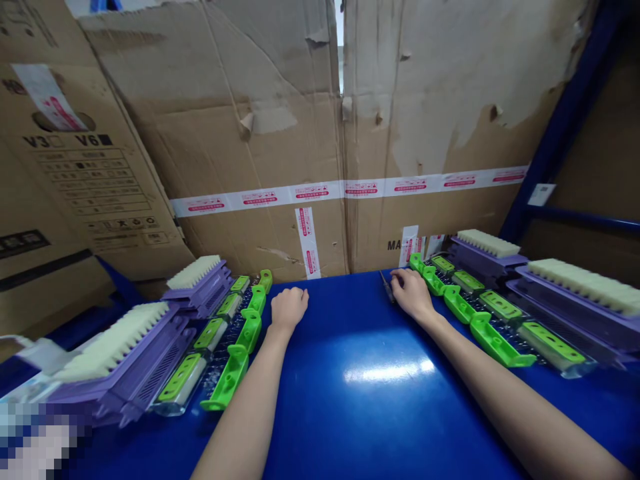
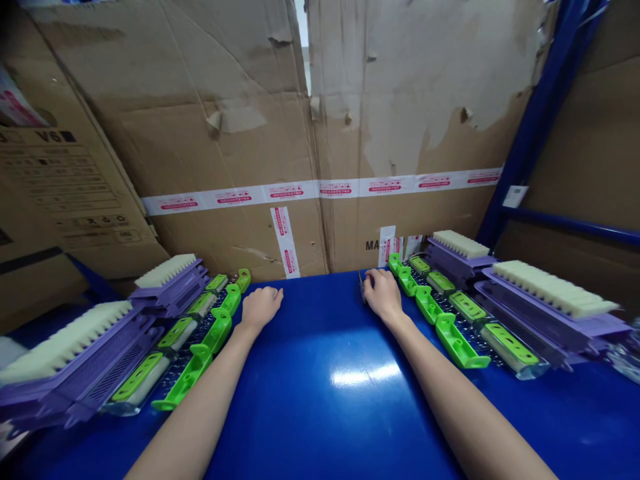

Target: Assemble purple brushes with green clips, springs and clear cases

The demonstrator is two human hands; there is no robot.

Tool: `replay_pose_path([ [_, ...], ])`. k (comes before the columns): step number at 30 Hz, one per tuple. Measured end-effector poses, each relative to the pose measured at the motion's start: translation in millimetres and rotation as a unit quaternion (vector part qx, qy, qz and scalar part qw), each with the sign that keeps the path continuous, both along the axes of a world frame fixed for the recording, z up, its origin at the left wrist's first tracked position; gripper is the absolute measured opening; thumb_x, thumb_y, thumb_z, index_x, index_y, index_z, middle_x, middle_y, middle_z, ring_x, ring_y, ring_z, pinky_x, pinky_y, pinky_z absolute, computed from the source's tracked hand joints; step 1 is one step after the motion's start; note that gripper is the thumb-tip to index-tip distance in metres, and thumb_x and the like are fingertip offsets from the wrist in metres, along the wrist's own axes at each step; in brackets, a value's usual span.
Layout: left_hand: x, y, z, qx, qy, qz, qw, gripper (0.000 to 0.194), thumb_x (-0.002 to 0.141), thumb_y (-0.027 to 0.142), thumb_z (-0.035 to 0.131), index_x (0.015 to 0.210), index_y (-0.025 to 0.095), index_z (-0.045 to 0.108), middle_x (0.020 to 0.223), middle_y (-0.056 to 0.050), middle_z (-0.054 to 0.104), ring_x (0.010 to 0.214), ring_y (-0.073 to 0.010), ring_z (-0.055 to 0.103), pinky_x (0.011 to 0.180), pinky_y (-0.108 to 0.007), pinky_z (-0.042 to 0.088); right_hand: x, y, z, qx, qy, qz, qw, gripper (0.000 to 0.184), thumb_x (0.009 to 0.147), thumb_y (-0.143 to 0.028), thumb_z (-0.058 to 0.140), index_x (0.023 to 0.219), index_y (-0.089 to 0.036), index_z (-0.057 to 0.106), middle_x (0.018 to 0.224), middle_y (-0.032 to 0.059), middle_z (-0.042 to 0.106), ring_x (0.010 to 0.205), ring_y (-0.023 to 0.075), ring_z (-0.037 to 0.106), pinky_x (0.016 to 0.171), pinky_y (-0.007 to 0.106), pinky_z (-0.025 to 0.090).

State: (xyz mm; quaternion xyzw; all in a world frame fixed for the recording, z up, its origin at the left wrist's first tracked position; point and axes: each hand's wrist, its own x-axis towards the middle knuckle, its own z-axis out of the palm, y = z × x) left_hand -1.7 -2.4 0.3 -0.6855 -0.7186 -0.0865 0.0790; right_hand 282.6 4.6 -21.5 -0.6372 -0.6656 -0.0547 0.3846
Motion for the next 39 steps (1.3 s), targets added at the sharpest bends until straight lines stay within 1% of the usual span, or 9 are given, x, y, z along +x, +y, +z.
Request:
replay_pose_path([
  [4,0,-1,0.0,0.002,0.001,-0.003,1.0,0.046,0.092,0.038,0.029,0.087,0.019,0.071,0.091,-0.013,0.07,0.089,-0.028,0.066,0.075,-0.037,0.049,0,-7,4.1,0.021,-0.142,-0.087,0.986,0.03,0.085,-0.024,0.04,0.093,-0.013,0.066,0.091,0.013,0.065,0.09,0.0266,0.052,0.074,0.035,0.036],
  [9,1,-1,1.8,0.002,-0.001,-0.002,1.0,0.046,0.092,0.039,0.03,0.086,0.019,0.071,0.091,-0.013,0.07,0.089,-0.0288,0.066,0.074,-0.037,0.049,5,-9,5.3,0.004,-0.179,-0.142,0.974,0.033,0.085,-0.025,0.039,0.096,-0.012,0.066,0.095,0.0174,0.064,0.09,0.0293,0.05,0.071,0.038,0.034],
  [15,1,-1,1.1,-0.002,0.0,0.001,1.0,0.046,0.092,0.039,0.03,0.087,0.02,0.071,0.092,-0.013,0.07,0.089,-0.0269,0.066,0.075,-0.035,0.048,8,-13,11.6,0.021,-0.192,-0.144,0.971,0.035,0.085,-0.024,0.037,0.099,-0.01,0.066,0.097,0.02,0.063,0.091,0.0308,0.049,0.074,0.042,0.034],
  [22,0,-1,-0.6,0.009,0.002,-0.005,1.0,0.045,0.092,0.039,0.031,0.086,0.019,0.071,0.09,-0.013,0.07,0.088,-0.0278,0.067,0.073,-0.035,0.049,1,-24,50.7,0.052,-0.187,-0.121,0.973,0.032,0.087,-0.025,0.037,0.098,-0.012,0.065,0.094,0.0153,0.065,0.091,0.027,0.053,0.075,0.036,0.033],
  [26,1,-2,1.2,-0.001,-0.002,-0.002,1.0,0.045,0.092,0.039,0.031,0.087,0.019,0.071,0.091,-0.013,0.07,0.089,-0.027,0.067,0.074,-0.035,0.049,-1,-51,62.4,0.048,-0.257,-0.062,0.963,0.028,0.088,-0.026,0.038,0.092,-0.015,0.064,0.087,0.0109,0.065,0.083,0.0231,0.055,0.07,0.032,0.034],
  [30,1,-2,1.8,-0.002,-0.003,-0.003,1.0,0.044,0.092,0.039,0.031,0.088,0.019,0.071,0.091,-0.013,0.07,0.089,-0.0274,0.066,0.074,-0.035,0.049,14,-94,49.7,0.055,-0.327,-0.056,0.942,0.028,0.09,-0.03,0.039,0.086,-0.018,0.064,0.079,0.0087,0.064,0.077,0.022,0.055,0.066,0.032,0.031],
  [34,0,-1,0.0,0.007,-0.004,-0.005,1.0,0.045,0.092,0.039,0.031,0.087,0.019,0.071,0.091,-0.013,0.07,0.089,-0.0281,0.067,0.074,-0.036,0.049,37,-132,30.3,0.046,-0.407,-0.123,0.904,0.025,0.086,-0.031,0.045,0.073,-0.019,0.062,0.068,0.0099,0.062,0.069,0.025,0.054,0.062,0.035,0.027],
  [37,0,-1,-1.6,0.014,-0.003,-0.005,1.0,0.045,0.092,0.038,0.031,0.086,0.019,0.071,0.09,-0.013,0.07,0.088,-0.0286,0.067,0.074,-0.037,0.049,50,-149,20.7,0.034,-0.441,-0.177,0.879,0.017,0.081,-0.023,0.05,0.067,-0.019,0.06,0.061,0.0108,0.059,0.065,0.0266,0.053,0.059,0.035,0.023],
  [39,-1,0,-2.2,0.017,-0.002,-0.005,1.0,0.045,0.091,0.038,0.031,0.085,0.019,0.071,0.09,-0.013,0.071,0.087,-0.0285,0.067,0.073,-0.037,0.049,54,-156,16.8,0.032,-0.46,-0.185,0.868,0.014,0.076,-0.013,0.051,0.069,-0.02,0.061,0.06,0.0104,0.058,0.063,0.0263,0.052,0.058,0.035,0.022],
])
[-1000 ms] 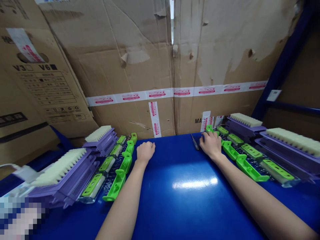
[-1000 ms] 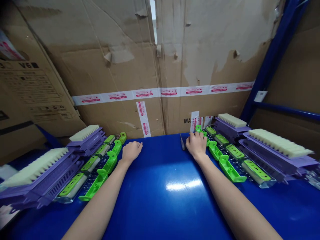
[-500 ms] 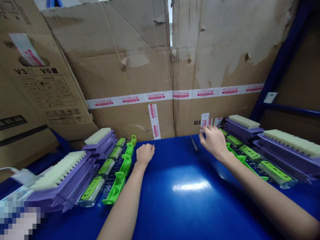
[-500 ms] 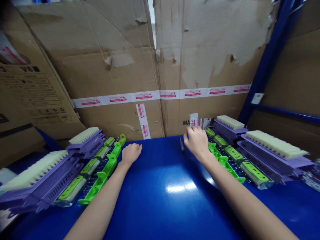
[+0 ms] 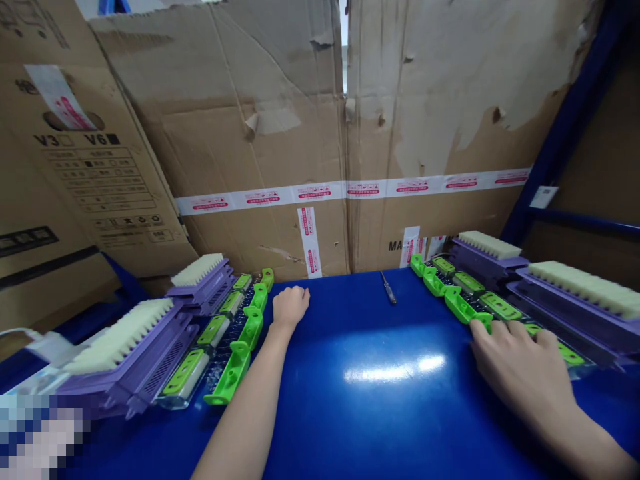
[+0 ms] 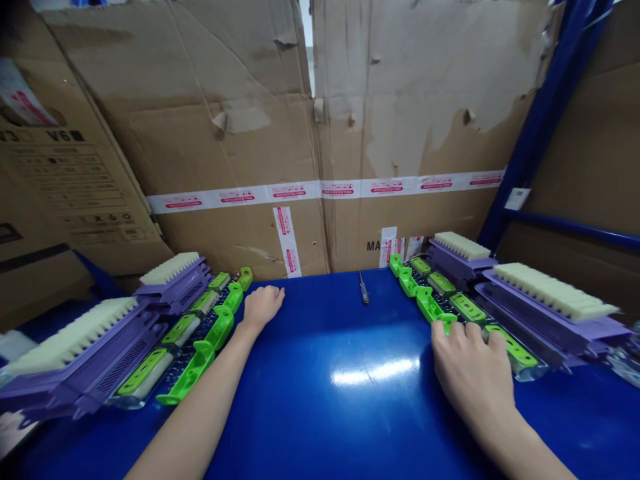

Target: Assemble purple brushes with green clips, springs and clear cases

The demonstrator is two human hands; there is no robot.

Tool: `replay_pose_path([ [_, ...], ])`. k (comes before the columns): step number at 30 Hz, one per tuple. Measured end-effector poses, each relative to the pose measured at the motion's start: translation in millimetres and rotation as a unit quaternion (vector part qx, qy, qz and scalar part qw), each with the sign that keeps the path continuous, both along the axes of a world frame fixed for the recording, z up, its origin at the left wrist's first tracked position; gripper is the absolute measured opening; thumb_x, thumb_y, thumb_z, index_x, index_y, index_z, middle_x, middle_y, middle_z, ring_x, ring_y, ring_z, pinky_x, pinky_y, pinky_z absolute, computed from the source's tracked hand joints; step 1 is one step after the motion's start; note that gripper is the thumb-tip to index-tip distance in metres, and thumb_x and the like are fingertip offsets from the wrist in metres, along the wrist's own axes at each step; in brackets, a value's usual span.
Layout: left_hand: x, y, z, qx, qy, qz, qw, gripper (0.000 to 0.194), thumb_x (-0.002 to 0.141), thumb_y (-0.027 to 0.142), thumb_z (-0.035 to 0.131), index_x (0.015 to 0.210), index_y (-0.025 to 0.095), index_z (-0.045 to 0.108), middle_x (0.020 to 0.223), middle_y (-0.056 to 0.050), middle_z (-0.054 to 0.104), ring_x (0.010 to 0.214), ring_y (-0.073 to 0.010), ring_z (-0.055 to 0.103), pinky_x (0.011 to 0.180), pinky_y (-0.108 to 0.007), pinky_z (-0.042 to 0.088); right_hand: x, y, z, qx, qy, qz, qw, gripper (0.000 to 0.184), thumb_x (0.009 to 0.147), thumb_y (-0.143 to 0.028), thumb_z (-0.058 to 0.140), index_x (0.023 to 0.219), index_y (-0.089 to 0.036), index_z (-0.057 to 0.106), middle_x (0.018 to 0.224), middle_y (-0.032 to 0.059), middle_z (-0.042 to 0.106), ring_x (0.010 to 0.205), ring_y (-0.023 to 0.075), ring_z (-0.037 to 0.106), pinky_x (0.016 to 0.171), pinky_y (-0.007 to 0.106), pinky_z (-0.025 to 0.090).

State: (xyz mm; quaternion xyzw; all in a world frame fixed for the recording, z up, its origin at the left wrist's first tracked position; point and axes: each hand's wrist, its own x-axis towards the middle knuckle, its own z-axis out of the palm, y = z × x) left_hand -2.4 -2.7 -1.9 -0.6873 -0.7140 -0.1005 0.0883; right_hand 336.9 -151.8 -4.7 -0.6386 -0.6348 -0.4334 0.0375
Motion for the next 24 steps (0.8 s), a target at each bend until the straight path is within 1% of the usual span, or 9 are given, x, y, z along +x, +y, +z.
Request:
replay_pose_path([
  [3,-1,0,-0.1,0.002,0.003,-0.002,1.0,0.045,0.091,0.038,0.031,0.083,0.019,0.071,0.089,-0.013,0.071,0.087,-0.0283,0.067,0.072,-0.037,0.049,3,-6,-3.2,0.0,-0.012,0.023,1.0,0.023,0.071,-0.005,0.048,0.078,-0.02,0.064,0.062,0.0099,0.058,0.063,0.0259,0.051,0.06,0.036,0.024],
  [5,-1,0,0.2,0.001,0.004,-0.003,1.0,0.045,0.091,0.038,0.031,0.083,0.02,0.07,0.089,-0.012,0.071,0.087,-0.0283,0.067,0.072,-0.037,0.049,3,-8,-3.8,-0.004,-0.004,0.046,0.999,0.028,0.07,-0.004,0.047,0.083,-0.021,0.065,0.064,0.01,0.059,0.064,0.0264,0.051,0.061,0.037,0.026],
  [8,-1,1,0.9,-0.002,0.005,-0.001,1.0,0.045,0.091,0.038,0.03,0.083,0.02,0.07,0.089,-0.013,0.071,0.087,-0.0286,0.067,0.072,-0.037,0.049,-3,-8,-2.6,-0.032,0.016,0.083,0.996,0.031,0.066,-0.002,0.046,0.083,-0.022,0.064,0.068,0.0095,0.06,0.067,0.0262,0.052,0.062,0.037,0.027],
  [12,0,0,1.3,-0.003,0.005,-0.002,1.0,0.045,0.092,0.038,0.03,0.084,0.019,0.07,0.09,-0.012,0.071,0.088,-0.0282,0.067,0.072,-0.036,0.049,-27,-5,2.2,-0.084,0.047,0.163,0.982,0.037,0.066,-0.002,0.046,0.091,-0.023,0.065,0.076,0.0086,0.063,0.074,0.0253,0.053,0.067,0.038,0.031],
  [15,2,0,1.4,-0.004,0.007,0.004,1.0,0.044,0.092,0.038,0.031,0.085,0.019,0.07,0.091,-0.013,0.071,0.088,-0.0286,0.067,0.073,-0.037,0.049,-54,2,6.1,-0.131,0.086,0.242,0.958,0.04,0.072,-0.007,0.046,0.106,-0.021,0.063,0.095,0.0101,0.066,0.088,0.0258,0.055,0.083,0.046,0.033],
  [18,3,0,1.4,-0.006,0.005,0.006,1.0,0.043,0.092,0.037,0.032,0.085,0.019,0.069,0.091,-0.013,0.07,0.088,-0.0293,0.067,0.071,-0.037,0.049,-83,14,8.6,-0.186,0.111,0.301,0.929,0.047,0.076,-0.011,0.044,0.121,-0.018,0.055,0.117,0.0113,0.062,0.105,0.0288,0.052,0.095,0.053,0.028],
  [21,4,-1,1.4,0.008,0.0,0.009,1.0,0.043,0.093,0.037,0.03,0.085,0.018,0.068,0.088,-0.012,0.07,0.085,-0.0286,0.067,0.068,-0.035,0.048,-108,35,8.5,-0.218,0.119,0.335,0.909,0.061,0.077,-0.01,0.041,0.138,-0.014,0.038,0.131,0.0125,0.053,0.119,0.0304,0.045,0.102,0.059,0.021],
  [23,5,-3,1.5,0.043,-0.007,0.003,0.999,0.043,0.094,0.038,0.028,0.086,0.018,0.066,0.084,-0.011,0.07,0.08,-0.0264,0.067,0.066,-0.033,0.046,-120,52,6.5,-0.222,0.124,0.362,0.897,0.064,0.081,-0.013,0.038,0.144,-0.011,0.025,0.137,0.0128,0.048,0.128,0.0296,0.037,0.106,0.059,0.016],
  [24,6,-4,1.6,0.073,-0.013,-0.003,0.997,0.044,0.095,0.039,0.027,0.087,0.018,0.065,0.083,-0.011,0.069,0.078,-0.0248,0.067,0.065,-0.031,0.045,-125,61,4.9,-0.219,0.127,0.371,0.893,0.064,0.083,-0.015,0.037,0.145,-0.01,0.022,0.139,0.013,0.045,0.131,0.0296,0.034,0.108,0.058,0.014],
])
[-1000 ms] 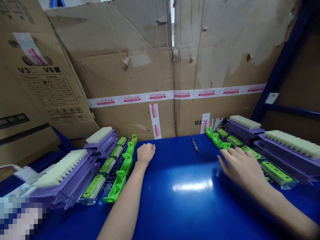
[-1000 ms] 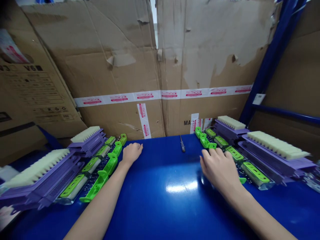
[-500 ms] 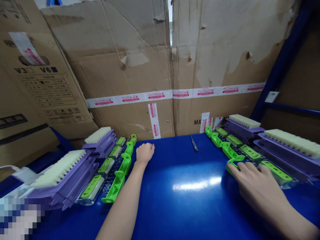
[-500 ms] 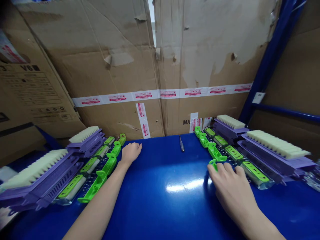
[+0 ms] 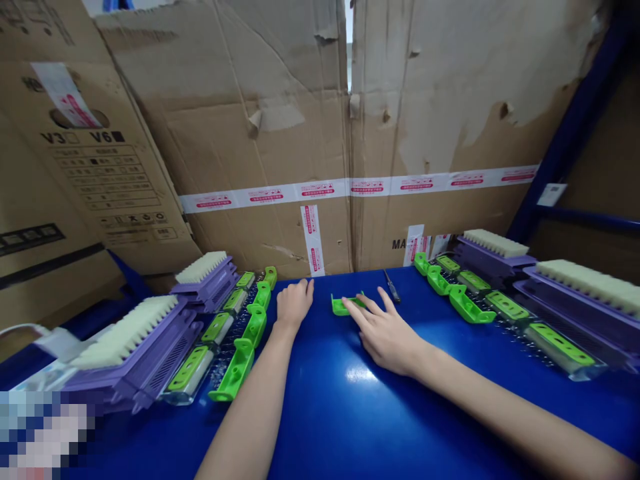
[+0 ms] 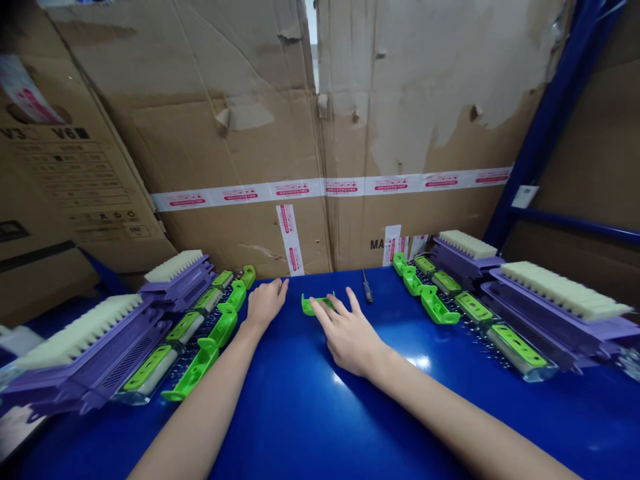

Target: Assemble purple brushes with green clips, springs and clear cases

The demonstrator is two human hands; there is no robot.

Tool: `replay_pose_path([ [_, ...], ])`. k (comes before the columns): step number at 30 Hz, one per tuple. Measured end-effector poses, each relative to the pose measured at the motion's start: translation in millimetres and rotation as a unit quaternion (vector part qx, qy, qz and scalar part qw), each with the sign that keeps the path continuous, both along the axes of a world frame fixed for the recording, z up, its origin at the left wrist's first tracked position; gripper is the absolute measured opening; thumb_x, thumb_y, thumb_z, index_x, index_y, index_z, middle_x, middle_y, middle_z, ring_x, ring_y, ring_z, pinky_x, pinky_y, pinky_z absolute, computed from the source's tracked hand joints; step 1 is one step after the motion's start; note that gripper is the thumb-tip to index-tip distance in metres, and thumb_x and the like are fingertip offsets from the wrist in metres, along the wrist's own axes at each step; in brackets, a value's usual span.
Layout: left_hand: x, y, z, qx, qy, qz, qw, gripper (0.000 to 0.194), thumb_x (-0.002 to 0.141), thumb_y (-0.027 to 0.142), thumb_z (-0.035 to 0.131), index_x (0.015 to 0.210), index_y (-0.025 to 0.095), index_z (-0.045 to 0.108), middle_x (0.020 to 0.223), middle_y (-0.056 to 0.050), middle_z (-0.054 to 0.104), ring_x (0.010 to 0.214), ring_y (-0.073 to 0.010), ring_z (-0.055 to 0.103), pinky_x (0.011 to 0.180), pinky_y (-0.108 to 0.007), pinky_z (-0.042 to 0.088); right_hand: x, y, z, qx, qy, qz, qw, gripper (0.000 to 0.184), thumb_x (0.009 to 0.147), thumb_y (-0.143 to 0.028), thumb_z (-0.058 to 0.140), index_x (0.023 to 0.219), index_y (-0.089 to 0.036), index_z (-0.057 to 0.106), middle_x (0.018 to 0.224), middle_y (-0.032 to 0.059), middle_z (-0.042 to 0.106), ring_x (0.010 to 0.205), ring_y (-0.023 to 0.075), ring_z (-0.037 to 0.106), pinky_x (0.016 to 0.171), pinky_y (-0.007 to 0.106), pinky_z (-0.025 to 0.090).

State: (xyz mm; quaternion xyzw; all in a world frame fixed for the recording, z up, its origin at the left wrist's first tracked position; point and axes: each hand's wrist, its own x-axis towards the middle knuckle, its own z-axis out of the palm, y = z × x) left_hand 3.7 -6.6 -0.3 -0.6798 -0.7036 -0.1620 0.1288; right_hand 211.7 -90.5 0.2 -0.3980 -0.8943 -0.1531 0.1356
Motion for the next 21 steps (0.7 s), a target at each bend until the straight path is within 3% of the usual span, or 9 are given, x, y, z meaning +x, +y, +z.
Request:
replay_pose_path([
  [3,5,-5,0.4,0.12,-0.013,-0.046,0.992,0.045,0.096,0.038,0.022,0.089,0.018,0.061,0.086,-0.009,0.067,0.081,-0.0204,0.064,0.067,-0.028,0.044,-10,25,-6.2,0.017,0.032,-0.011,0.999,0.062,0.086,-0.019,0.036,0.145,-0.008,0.02,0.145,0.013,0.037,0.136,0.0285,0.027,0.111,0.055,0.013],
  [5,8,-9,0.7,0.174,0.001,-0.115,0.978,0.04,0.095,0.038,0.026,0.094,0.017,0.06,0.091,-0.009,0.064,0.088,-0.0198,0.061,0.071,-0.027,0.044,-13,37,-10.2,0.028,0.056,-0.032,0.998,0.061,0.087,-0.02,0.035,0.145,-0.008,0.021,0.146,0.014,0.035,0.136,0.0279,0.026,0.111,0.054,0.012],
  [9,14,-14,1.8,0.184,0.044,-0.269,0.944,0.034,0.089,0.04,0.041,0.108,0.017,0.058,0.104,-0.01,0.06,0.099,-0.0216,0.056,0.081,-0.029,0.046,-10,49,-14.9,0.039,0.098,-0.089,0.991,0.061,0.086,-0.021,0.035,0.144,-0.008,0.023,0.144,0.0167,0.037,0.134,0.0288,0.029,0.11,0.056,0.014],
  [11,16,-16,1.8,0.149,0.068,-0.306,0.938,0.034,0.088,0.041,0.042,0.104,0.018,0.059,0.101,-0.01,0.061,0.096,-0.0222,0.058,0.079,-0.031,0.047,-5,51,-15.9,0.047,0.117,-0.119,0.985,0.062,0.086,-0.02,0.035,0.145,-0.009,0.021,0.142,0.0175,0.039,0.132,0.0291,0.031,0.108,0.057,0.017],
  [15,20,-16,-0.2,0.051,0.122,-0.28,0.951,0.036,0.09,0.042,0.035,0.092,0.019,0.063,0.084,-0.008,0.064,0.075,-0.0216,0.063,0.063,-0.031,0.046,4,54,-17.7,0.065,0.134,-0.154,0.977,0.063,0.086,-0.022,0.035,0.145,-0.011,0.018,0.137,0.0171,0.044,0.127,0.0287,0.036,0.106,0.057,0.02],
  [21,21,-11,-0.6,0.019,0.101,-0.138,0.985,0.036,0.091,0.042,0.036,0.099,0.017,0.059,0.088,-0.01,0.067,0.077,-0.0242,0.066,0.061,-0.03,0.046,14,58,-13.8,0.112,0.139,-0.183,0.967,0.064,0.086,-0.024,0.038,0.144,-0.01,0.017,0.134,0.0174,0.045,0.124,0.0282,0.037,0.106,0.055,0.021],
])
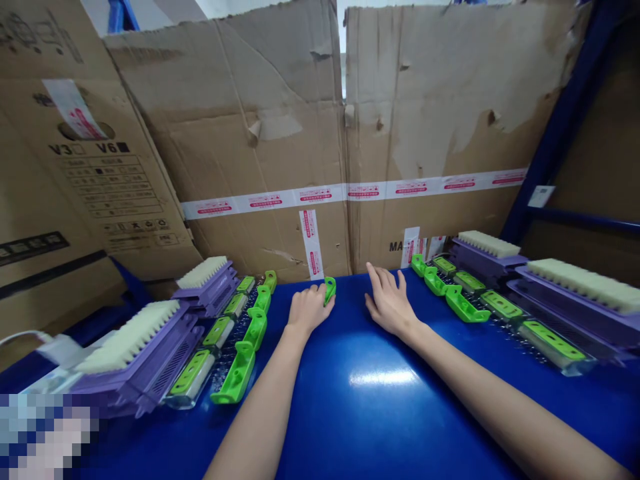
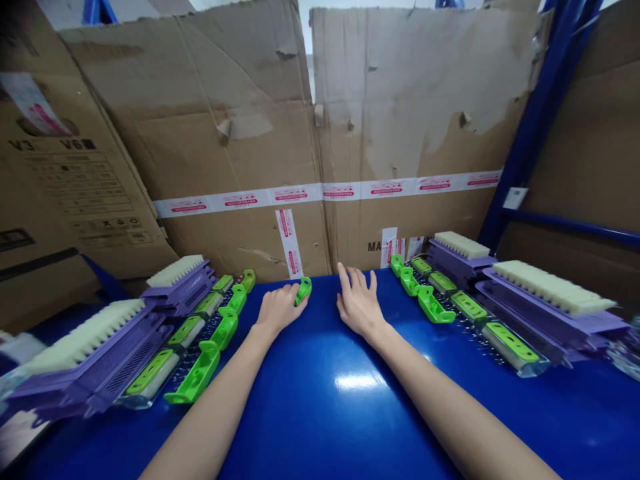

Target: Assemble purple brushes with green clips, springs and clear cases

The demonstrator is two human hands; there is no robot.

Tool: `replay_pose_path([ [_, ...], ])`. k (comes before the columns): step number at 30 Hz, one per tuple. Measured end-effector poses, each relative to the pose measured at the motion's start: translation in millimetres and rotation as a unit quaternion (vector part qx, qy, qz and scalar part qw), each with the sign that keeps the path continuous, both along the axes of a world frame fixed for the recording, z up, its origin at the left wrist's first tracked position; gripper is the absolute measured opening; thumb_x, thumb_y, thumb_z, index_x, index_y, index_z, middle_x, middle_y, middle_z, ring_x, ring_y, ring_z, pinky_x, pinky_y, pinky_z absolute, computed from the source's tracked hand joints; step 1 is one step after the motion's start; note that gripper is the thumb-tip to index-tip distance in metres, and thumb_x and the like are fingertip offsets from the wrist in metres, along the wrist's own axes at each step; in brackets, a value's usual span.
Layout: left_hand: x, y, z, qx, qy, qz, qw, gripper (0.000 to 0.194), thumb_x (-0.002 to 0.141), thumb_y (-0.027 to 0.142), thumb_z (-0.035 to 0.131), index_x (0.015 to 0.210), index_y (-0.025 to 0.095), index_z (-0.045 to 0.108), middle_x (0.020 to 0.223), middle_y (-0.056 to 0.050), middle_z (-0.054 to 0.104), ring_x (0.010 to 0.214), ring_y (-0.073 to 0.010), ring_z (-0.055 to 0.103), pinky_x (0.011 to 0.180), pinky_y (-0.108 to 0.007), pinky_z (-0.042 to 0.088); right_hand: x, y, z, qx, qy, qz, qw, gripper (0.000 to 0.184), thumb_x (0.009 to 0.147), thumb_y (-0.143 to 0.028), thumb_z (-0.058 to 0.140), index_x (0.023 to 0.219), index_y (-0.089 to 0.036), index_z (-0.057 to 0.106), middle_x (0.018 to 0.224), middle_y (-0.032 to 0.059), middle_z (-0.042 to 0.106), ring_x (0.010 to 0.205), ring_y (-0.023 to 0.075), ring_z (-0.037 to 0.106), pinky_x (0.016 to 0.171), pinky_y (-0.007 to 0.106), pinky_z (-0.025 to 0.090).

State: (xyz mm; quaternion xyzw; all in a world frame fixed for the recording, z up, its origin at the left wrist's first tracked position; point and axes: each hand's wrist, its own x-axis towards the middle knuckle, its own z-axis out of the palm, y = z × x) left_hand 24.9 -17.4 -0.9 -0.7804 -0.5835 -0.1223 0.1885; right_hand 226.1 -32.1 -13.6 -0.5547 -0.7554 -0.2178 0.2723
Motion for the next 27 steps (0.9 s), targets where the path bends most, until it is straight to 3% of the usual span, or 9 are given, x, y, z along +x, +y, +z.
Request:
replay_pose_path([
  [4,-4,4,0.9,0.002,-0.021,0.087,0.996,0.036,0.091,0.039,0.034,0.105,0.014,0.057,0.089,-0.013,0.067,0.076,-0.0274,0.067,0.06,-0.033,0.047,17,6,12.2,0.069,0.005,-0.047,0.996,0.063,0.086,-0.026,0.038,0.143,-0.009,0.018,0.132,0.0181,0.045,0.122,0.0281,0.037,0.106,0.054,0.019],
  [9,-7,7,0.0,0.002,-0.046,0.123,0.991,0.036,0.091,0.035,0.033,0.106,0.013,0.057,0.088,-0.014,0.066,0.078,-0.0278,0.067,0.062,-0.034,0.049,64,24,42.4,0.092,0.005,-0.166,0.982,0.061,0.085,-0.027,0.039,0.141,-0.008,0.024,0.129,0.02,0.045,0.119,0.0313,0.037,0.101,0.056,0.022],
  [14,-8,8,-0.5,0.011,-0.052,0.144,0.988,0.038,0.091,0.038,0.033,0.104,0.012,0.058,0.088,-0.016,0.065,0.082,-0.0278,0.065,0.064,-0.034,0.049,128,37,79.5,0.018,0.001,-0.293,0.956,0.052,0.085,-0.029,0.04,0.132,-0.006,0.037,0.115,0.0245,0.051,0.107,0.0339,0.044,0.089,0.054,0.027],
  [19,-8,6,-0.2,0.013,-0.054,0.139,0.989,0.038,0.091,0.039,0.034,0.104,0.012,0.057,0.09,-0.016,0.065,0.084,-0.0276,0.064,0.065,-0.033,0.049,179,44,96.0,-0.1,0.035,-0.359,0.927,0.052,0.085,-0.042,0.045,0.12,-0.004,0.051,0.114,0.0306,0.049,0.105,0.037,0.046,0.078,0.05,0.026],
  [23,-9,6,0.2,0.006,-0.053,0.136,0.989,0.037,0.091,0.038,0.034,0.104,0.012,0.057,0.089,-0.016,0.065,0.085,-0.0279,0.064,0.065,-0.033,0.049,193,50,100.4,-0.201,0.095,-0.375,0.9,0.053,0.078,-0.04,0.059,0.119,-0.007,0.055,0.11,0.0301,0.052,0.101,0.0368,0.051,0.069,0.044,0.027],
  [27,-10,5,0.4,0.005,-0.05,0.136,0.989,0.034,0.091,0.034,0.034,0.103,0.012,0.057,0.09,-0.015,0.066,0.086,-0.0269,0.064,0.066,-0.032,0.049,193,49,104.6,-0.208,0.103,-0.377,0.897,0.046,0.079,-0.031,0.056,0.121,-0.01,0.053,0.111,0.0285,0.054,0.101,0.0345,0.052,0.067,0.041,0.026],
])
